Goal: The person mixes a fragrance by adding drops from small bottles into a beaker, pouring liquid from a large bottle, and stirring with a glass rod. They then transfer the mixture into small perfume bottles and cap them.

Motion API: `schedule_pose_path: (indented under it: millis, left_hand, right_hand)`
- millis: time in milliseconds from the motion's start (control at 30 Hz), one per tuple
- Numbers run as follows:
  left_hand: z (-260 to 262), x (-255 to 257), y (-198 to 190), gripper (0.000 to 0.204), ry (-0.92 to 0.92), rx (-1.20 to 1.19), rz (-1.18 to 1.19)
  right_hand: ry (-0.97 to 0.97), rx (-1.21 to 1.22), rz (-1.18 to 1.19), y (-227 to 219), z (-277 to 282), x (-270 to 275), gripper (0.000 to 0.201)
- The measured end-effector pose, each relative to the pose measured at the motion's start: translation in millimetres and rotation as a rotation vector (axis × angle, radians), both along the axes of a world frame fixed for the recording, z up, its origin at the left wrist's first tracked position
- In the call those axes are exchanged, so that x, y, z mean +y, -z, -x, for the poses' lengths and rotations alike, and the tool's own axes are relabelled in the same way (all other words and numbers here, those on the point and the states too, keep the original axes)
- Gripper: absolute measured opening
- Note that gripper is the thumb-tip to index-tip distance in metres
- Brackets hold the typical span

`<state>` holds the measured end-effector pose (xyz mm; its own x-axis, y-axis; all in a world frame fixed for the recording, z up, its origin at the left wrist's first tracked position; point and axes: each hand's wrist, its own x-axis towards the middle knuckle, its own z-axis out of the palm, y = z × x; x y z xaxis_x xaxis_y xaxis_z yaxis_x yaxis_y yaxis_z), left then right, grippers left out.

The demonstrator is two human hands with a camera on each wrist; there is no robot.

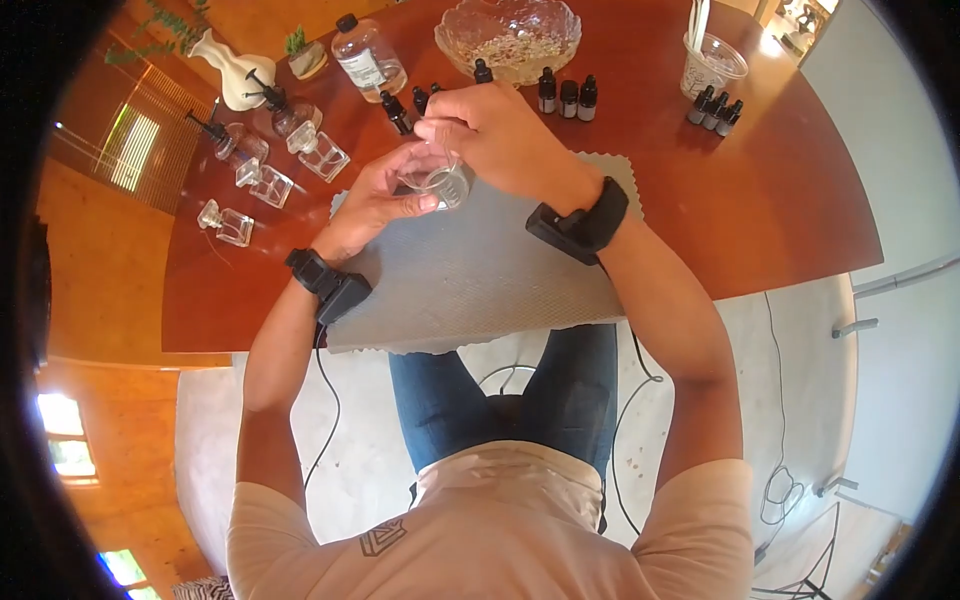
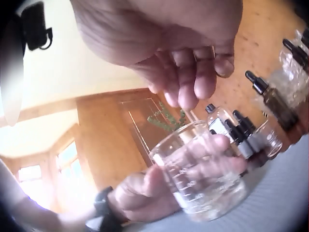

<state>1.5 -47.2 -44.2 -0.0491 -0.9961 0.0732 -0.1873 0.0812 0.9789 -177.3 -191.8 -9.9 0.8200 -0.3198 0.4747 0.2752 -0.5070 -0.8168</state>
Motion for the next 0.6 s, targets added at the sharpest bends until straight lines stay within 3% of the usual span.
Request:
schedule_pose_path:
  millis: [133,233,333,467,567,600]
  left_hand:
    - [-0.7,-0.4,0.0,0.065,-0.018,0.037,0.0]
    - [-1.2,1.5,3.5,0.067,-0.031,0.048,0.003]
    - [-2.3,-0.2,6.8,0.065,-0.029,0.062,0.042]
    - [-3.3,-0.7,5.0,0.063,-0.022,0.032,0.052]
    - [-4.4,0.7,5.1,0.062,-0.017,0.027,0.057]
    - [-4.1,-0.2,5.4,0.062,-0.011,0.027,0.056]
  right_hand:
    - [0.094,-0.091,0.068,2.2,-1.7,3.5,0.026]
    - [-0.062,0.028,0.0,-5.7,3.3,1.9,0.025]
    - [0.123,-0.013,0.056,0.5,1.2,2.0,0.024]
    - [-0.056,-0.054,-0.102,0.0,2.1,3.0,0.022]
    - [-0.023,-0.003,0.059,1.6,-0.7,-2.0,0.024]
    - [0.0,0.006,0.014,-2.1,1.3,1.1,0.024]
